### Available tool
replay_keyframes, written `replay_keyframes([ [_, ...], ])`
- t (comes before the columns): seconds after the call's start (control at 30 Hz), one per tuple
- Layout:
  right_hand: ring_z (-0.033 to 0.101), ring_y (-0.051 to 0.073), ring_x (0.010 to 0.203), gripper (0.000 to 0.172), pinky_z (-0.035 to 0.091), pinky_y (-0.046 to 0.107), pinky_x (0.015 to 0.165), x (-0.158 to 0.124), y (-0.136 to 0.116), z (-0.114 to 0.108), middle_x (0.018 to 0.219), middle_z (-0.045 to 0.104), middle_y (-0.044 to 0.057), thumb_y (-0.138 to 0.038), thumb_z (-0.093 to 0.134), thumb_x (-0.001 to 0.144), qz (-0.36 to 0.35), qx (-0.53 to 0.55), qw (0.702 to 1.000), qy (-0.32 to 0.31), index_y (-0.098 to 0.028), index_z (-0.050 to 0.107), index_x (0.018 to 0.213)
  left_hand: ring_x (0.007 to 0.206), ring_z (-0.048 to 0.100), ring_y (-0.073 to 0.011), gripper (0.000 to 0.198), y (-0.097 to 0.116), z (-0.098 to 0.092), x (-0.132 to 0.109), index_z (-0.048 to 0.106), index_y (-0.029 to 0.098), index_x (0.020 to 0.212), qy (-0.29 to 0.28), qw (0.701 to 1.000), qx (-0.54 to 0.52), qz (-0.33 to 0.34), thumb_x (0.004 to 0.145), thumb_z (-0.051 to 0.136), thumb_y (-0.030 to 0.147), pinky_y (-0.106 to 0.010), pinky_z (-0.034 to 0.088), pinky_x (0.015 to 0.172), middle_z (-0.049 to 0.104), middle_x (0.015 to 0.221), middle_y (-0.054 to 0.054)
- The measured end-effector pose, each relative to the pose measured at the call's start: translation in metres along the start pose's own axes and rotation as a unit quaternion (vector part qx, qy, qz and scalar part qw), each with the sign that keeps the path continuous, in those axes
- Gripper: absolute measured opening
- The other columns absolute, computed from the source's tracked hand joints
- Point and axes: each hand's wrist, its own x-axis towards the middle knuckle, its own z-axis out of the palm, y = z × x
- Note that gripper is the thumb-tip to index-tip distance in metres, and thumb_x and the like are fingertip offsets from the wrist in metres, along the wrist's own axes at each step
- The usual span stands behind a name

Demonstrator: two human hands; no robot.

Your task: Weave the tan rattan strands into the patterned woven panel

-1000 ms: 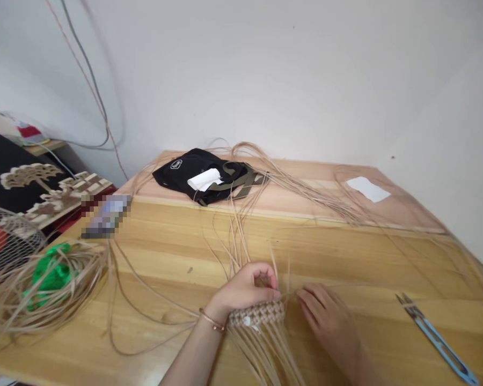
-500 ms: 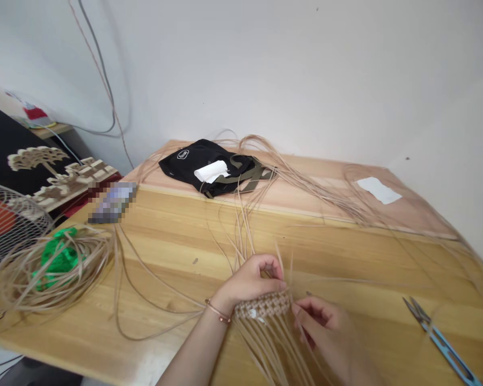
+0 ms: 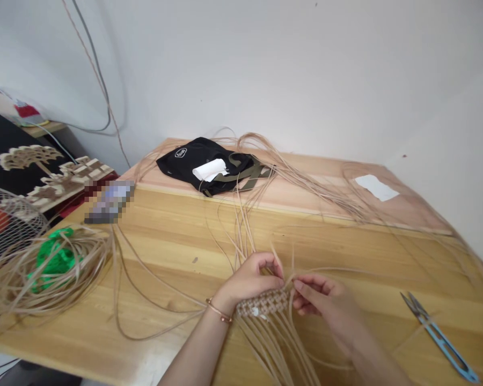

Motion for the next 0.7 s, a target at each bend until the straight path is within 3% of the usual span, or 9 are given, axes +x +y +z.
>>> replay_keyframes([
  [0.23, 0.06, 0.011, 0.049, 0.037, 0.052, 0.02, 0.048, 0.004, -0.007, 0.005, 0.057, 0.065, 0.001, -0.033, 0.075, 0.052, -0.013, 0.016, 1.0, -0.013, -0.014, 0.063, 0.08, 0.071, 0.052, -0.0139, 0.013, -0.003, -0.001, 0.001, 0.057, 0.013, 0.066, 0.028, 0.998, -0.052, 0.01, 0.061, 0.046, 0.009, -0.025, 0.039, 0.07, 0.057, 0.068, -0.001],
  [0.33, 0.058, 0.01, 0.045, 0.035, 0.05, 0.019, 0.045, 0.006, -0.004, 0.005, 0.053, 0.064, 0.001, -0.04, 0.071, 0.056, -0.026, -0.012, 1.0, 0.002, -0.013, 0.062, 0.075, 0.075, 0.055, -0.0168, 0.016, -0.006, -0.005, 0.005, 0.059, 0.012, 0.067, 0.139, 0.979, -0.142, 0.032, 0.064, 0.044, 0.014, -0.029, 0.039, 0.078, 0.061, 0.072, -0.005],
  [0.43, 0.055, 0.009, 0.04, 0.034, 0.046, 0.018, 0.039, 0.01, 0.001, 0.003, 0.05, 0.061, 0.0, -0.042, 0.07, 0.056, -0.042, -0.044, 0.998, 0.007, -0.013, 0.061, 0.071, 0.085, 0.056, -0.02, 0.026, -0.001, -0.013, 0.003, 0.06, 0.012, 0.079, 0.269, 0.919, -0.287, 0.021, 0.072, 0.044, 0.031, -0.033, 0.038, 0.084, 0.062, 0.089, -0.01],
  [0.5, 0.054, 0.009, 0.04, 0.033, 0.046, 0.019, 0.038, 0.012, 0.005, 0.001, 0.052, 0.062, -0.001, -0.041, 0.07, 0.056, -0.047, -0.053, 0.997, 0.004, -0.013, 0.062, 0.072, 0.1, 0.053, -0.0233, 0.045, 0.009, -0.019, -0.002, 0.056, 0.012, 0.099, 0.249, 0.878, -0.409, 0.014, 0.075, 0.04, 0.048, -0.037, 0.036, 0.089, 0.056, 0.108, -0.014],
  [0.57, 0.055, 0.009, 0.041, 0.032, 0.047, 0.02, 0.04, 0.015, 0.007, -0.001, 0.054, 0.063, 0.0, -0.04, 0.069, 0.057, -0.041, -0.05, 0.998, -0.003, -0.013, 0.062, 0.073, 0.113, 0.044, -0.0255, 0.062, 0.022, -0.023, -0.01, 0.045, 0.014, 0.117, 0.171, 0.851, -0.496, 0.022, 0.075, 0.034, 0.059, -0.039, 0.032, 0.094, 0.047, 0.121, -0.016],
  [0.7, 0.057, 0.01, 0.043, 0.029, 0.049, 0.021, 0.043, 0.018, 0.012, -0.004, 0.057, 0.065, 0.001, -0.036, 0.07, 0.057, -0.033, -0.038, 0.999, -0.004, -0.014, 0.062, 0.075, 0.122, 0.034, -0.0263, 0.074, 0.045, -0.021, -0.023, 0.029, 0.018, 0.13, 0.091, 0.847, -0.521, 0.05, 0.073, 0.028, 0.066, -0.041, 0.026, 0.099, 0.04, 0.13, -0.014],
])
